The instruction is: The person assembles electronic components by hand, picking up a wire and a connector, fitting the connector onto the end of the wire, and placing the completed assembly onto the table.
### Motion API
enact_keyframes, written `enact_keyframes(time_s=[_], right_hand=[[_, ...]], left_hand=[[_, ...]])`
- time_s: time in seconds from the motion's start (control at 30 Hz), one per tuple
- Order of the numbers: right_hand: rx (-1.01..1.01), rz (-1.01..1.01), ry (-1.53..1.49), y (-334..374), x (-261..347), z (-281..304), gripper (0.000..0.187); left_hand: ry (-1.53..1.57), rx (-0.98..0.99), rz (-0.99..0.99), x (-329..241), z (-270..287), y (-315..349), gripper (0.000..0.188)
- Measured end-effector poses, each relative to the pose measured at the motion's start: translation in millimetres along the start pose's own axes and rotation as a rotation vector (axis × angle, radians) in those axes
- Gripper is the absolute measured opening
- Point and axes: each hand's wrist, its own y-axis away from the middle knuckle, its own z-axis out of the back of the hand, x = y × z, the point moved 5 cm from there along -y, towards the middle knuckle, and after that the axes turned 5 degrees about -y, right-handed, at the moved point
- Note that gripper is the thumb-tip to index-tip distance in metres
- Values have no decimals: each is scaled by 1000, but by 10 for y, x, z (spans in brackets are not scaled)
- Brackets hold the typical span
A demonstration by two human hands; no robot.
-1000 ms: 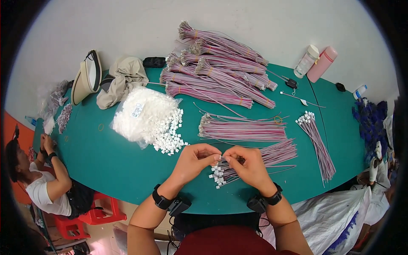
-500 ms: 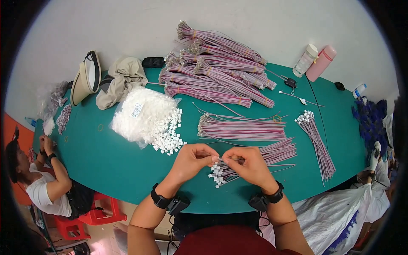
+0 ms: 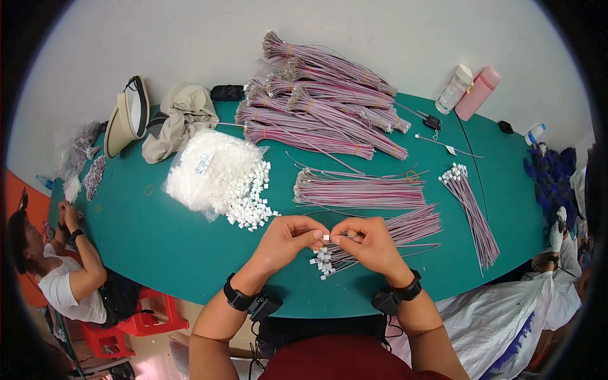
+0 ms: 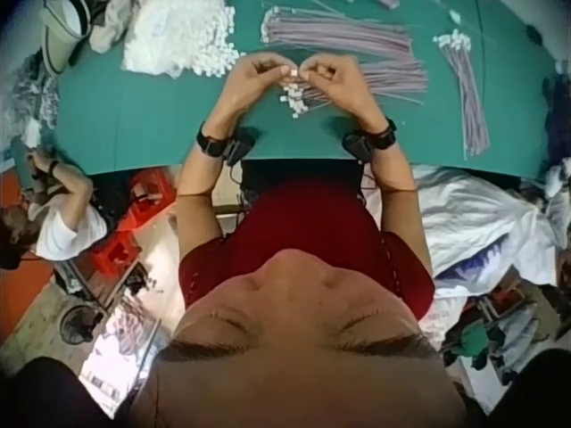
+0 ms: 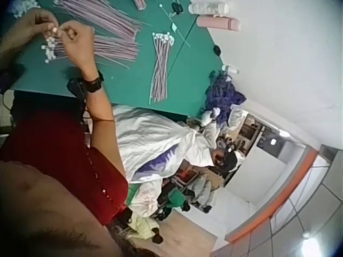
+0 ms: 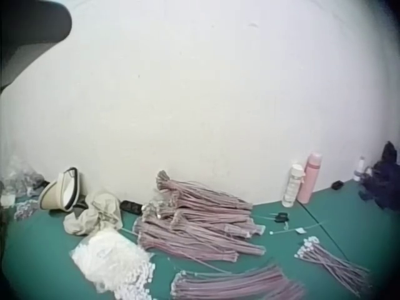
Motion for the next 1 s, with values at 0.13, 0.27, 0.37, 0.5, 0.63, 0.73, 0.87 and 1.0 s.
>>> enact_keyframes(time_s=[0.13,0.27,0.37,0.5,0.63,0.73,0.87,1.0], right_hand=[[-19,24,51,10,54,3,7],[-11,144,129,0,92,1,9],[0,316,200,-2,86,25,10],[-203,375,406,-54,68,169,10],[-273,333,676,-94,-30,164,11],[-204,293,659,-148,-136,140,12],[-127,318,577,-128,-79,181,10],[-28,373,411,-91,114,262,8]], left_hand=[[-5,-28,12,-2,4,-6,16],[-175,-66,-33,-13,-10,28,13],[-374,-49,-22,-95,-35,51,11],[-597,-30,-157,-171,-77,35,9],[-616,-129,-245,-128,-2,18,9],[-580,-199,-223,-90,55,-7,10],[-525,-213,-119,-35,114,-23,13],[-302,-162,-5,4,159,-42,16]])
